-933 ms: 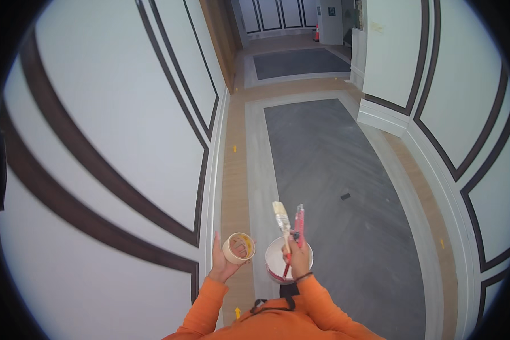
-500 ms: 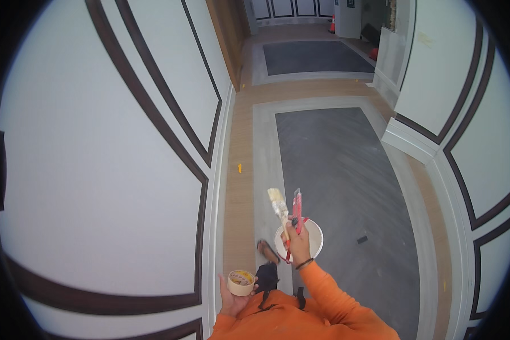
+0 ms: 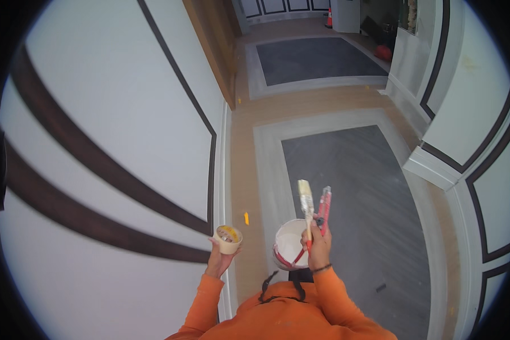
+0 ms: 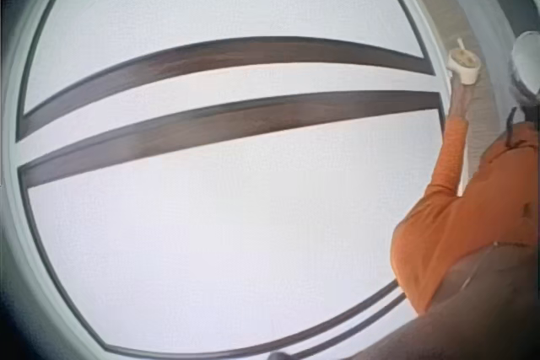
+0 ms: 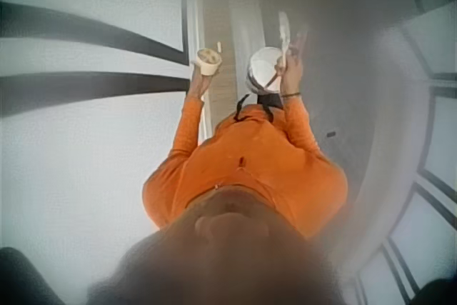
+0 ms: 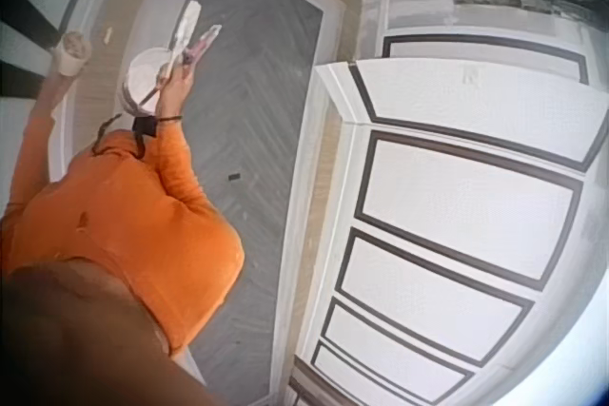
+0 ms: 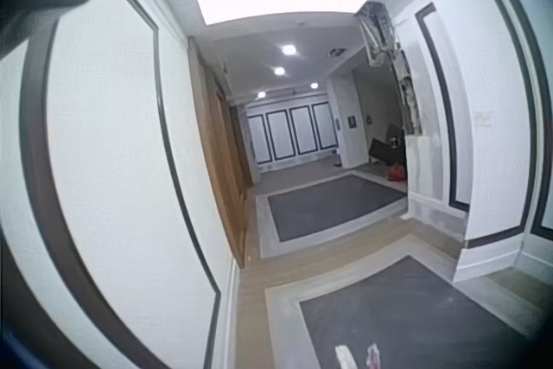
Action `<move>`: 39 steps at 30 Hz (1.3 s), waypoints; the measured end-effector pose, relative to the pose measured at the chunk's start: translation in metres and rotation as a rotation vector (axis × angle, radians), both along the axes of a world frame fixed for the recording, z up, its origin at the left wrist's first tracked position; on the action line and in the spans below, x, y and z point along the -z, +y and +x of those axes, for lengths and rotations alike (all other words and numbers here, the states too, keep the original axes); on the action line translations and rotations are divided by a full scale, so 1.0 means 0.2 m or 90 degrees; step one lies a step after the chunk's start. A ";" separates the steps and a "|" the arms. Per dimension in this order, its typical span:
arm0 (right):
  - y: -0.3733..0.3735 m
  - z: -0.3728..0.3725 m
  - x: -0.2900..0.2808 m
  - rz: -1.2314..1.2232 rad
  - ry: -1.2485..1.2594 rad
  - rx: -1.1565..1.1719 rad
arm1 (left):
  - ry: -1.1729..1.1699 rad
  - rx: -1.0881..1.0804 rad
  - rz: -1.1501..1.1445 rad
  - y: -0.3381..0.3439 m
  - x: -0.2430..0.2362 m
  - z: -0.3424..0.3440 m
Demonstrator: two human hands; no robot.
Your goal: The person gathers paint supplies in a cluttered room, scoops white powder into a bucket, and mixes it with a brush. They then handle a green packet and a roll of tape before walking down a hallway carrying the bucket and tools.
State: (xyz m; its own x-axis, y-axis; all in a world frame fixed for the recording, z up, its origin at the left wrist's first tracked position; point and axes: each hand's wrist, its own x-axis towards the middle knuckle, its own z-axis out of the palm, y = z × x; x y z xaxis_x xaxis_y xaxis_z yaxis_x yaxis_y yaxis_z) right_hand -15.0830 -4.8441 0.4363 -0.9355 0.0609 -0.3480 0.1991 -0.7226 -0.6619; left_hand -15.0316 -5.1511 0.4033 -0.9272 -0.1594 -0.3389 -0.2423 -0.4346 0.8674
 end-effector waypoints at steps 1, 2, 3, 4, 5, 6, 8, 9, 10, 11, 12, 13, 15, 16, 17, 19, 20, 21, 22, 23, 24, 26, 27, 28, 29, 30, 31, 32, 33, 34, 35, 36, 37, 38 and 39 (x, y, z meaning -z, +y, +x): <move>-0.05 -0.21 0.00 -0.022 0.028 0.005 | 0.038 0.023 -0.007 -0.05 0.06 -0.28; -0.16 -0.37 0.01 -0.042 0.047 0.013 | 0.042 0.056 0.007 -0.18 0.13 -0.50; -0.23 -0.54 0.01 -0.064 0.087 0.018 | 0.062 0.100 0.022 -0.26 0.19 -0.71; -0.25 -0.77 0.01 -0.017 0.099 0.018 | 0.097 0.134 0.048 -0.27 0.29 -0.99; -0.28 -0.96 0.01 0.001 0.080 0.010 | 0.073 0.129 0.067 -0.28 0.36 -1.17; -0.26 -1.18 0.00 0.019 0.087 -0.002 | 0.053 0.116 0.091 -0.24 0.44 -1.34; -0.24 -1.60 0.00 0.026 0.106 -0.021 | 0.004 0.108 0.142 -0.20 0.60 -1.62; -0.26 -1.79 0.01 0.040 0.085 -0.034 | -0.026 0.108 0.170 -0.19 0.68 -1.71; -0.28 -1.99 0.00 0.050 0.073 -0.041 | -0.037 0.109 0.211 -0.19 0.75 -1.84; -0.32 -2.11 0.08 0.067 0.050 -0.054 | -0.041 0.130 0.119 -0.20 0.92 -1.90; -0.36 -2.26 0.07 0.075 0.020 -0.082 | -0.039 0.151 0.037 -0.23 0.98 -1.97; -0.41 -2.41 0.09 0.074 0.040 -0.091 | -0.030 0.165 -0.042 -0.27 1.06 -2.05; -0.53 -2.69 0.13 0.084 0.024 -0.113 | 0.009 0.162 -0.132 -0.35 1.24 -2.27; -0.59 -2.83 0.13 0.089 0.049 -0.132 | -0.003 0.169 -0.222 -0.41 1.28 -2.41; -0.66 -2.97 0.13 0.106 0.035 -0.132 | -0.045 0.185 -0.315 -0.47 1.29 -2.52; -0.86 -3.28 0.09 0.110 0.049 -0.126 | -0.007 0.261 -0.446 -0.63 1.20 -2.75; -0.89 -3.40 0.06 0.110 0.064 -0.128 | -0.038 0.302 -0.480 -0.66 1.13 -2.83; -0.92 -3.58 0.04 0.117 0.047 -0.106 | -0.033 0.336 -0.518 -0.69 1.07 -3.04; -0.92 -3.70 -0.02 0.119 0.033 -0.090 | 0.000 0.303 -0.502 -0.69 1.01 -3.24; -0.90 -3.86 -0.11 0.117 0.009 -0.069 | 0.001 0.318 -0.515 -0.69 0.94 -3.47; -0.90 -4.03 -0.15 0.147 -0.003 -0.049 | 0.016 0.315 -0.519 -0.71 0.92 -3.67; -0.86 -4.30 -0.28 0.071 0.001 -0.031 | 0.036 0.267 -0.534 -0.67 0.84 -3.84; -0.85 -4.46 -0.33 0.033 0.003 -0.008 | -0.027 0.206 -0.370 -0.65 0.83 -3.99; -0.86 -4.59 -0.37 0.029 0.004 -0.007 | -0.098 0.144 -0.201 -0.64 0.82 -4.09; -0.85 -4.70 -0.39 0.028 0.006 -0.019 | -0.219 0.075 -0.040 -0.59 0.82 -4.16; -0.88 -4.79 -0.39 0.025 0.014 -0.029 | -0.280 0.141 -0.103 -0.67 0.81 -4.20; -0.90 -4.87 -0.38 0.022 0.026 -0.039 | -0.256 0.066 -0.024 -0.73 0.78 -4.23; -0.92 -4.91 -0.36 0.013 0.047 -0.061 | -0.276 -0.015 0.050 -0.77 0.74 -4.21; -0.93 -4.92 -0.34 0.027 0.027 -0.077 | -0.300 -0.099 0.124 -0.80 0.68 -4.14; -0.94 -4.90 -0.30 0.026 0.024 -0.093 | -0.247 -0.122 0.192 -0.85 0.61 -4.04; -0.95 -4.86 -0.24 0.013 0.040 -0.110 | -0.168 -0.125 0.265 -0.87 0.53 -3.91; -1.01 -4.84 -0.17 0.000 0.032 -0.117 | -0.210 -0.169 0.251 -0.90 0.48 -3.81; -1.07 -4.84 -0.09 0.003 0.002 -0.135 | -0.219 -0.195 0.244 -0.91 0.44 -3.76; -1.12 -4.86 0.02 -0.002 -0.012 -0.154 | -0.194 -0.205 0.255 -0.91 0.45 -3.75; -1.16 -4.85 0.10 -0.019 -0.020 -0.170 | -0.203 -0.220 0.258 -0.91 0.43 -3.73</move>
State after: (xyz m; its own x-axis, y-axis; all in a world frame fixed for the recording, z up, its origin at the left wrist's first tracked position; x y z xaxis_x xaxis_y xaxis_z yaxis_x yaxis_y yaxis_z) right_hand -16.0536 -5.0757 0.4163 -0.9056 -0.1974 -0.3754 0.4058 -0.6605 -0.6317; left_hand -15.7773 -5.3328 0.3166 -0.6881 -0.2332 -0.6871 -0.2491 -0.8135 0.5255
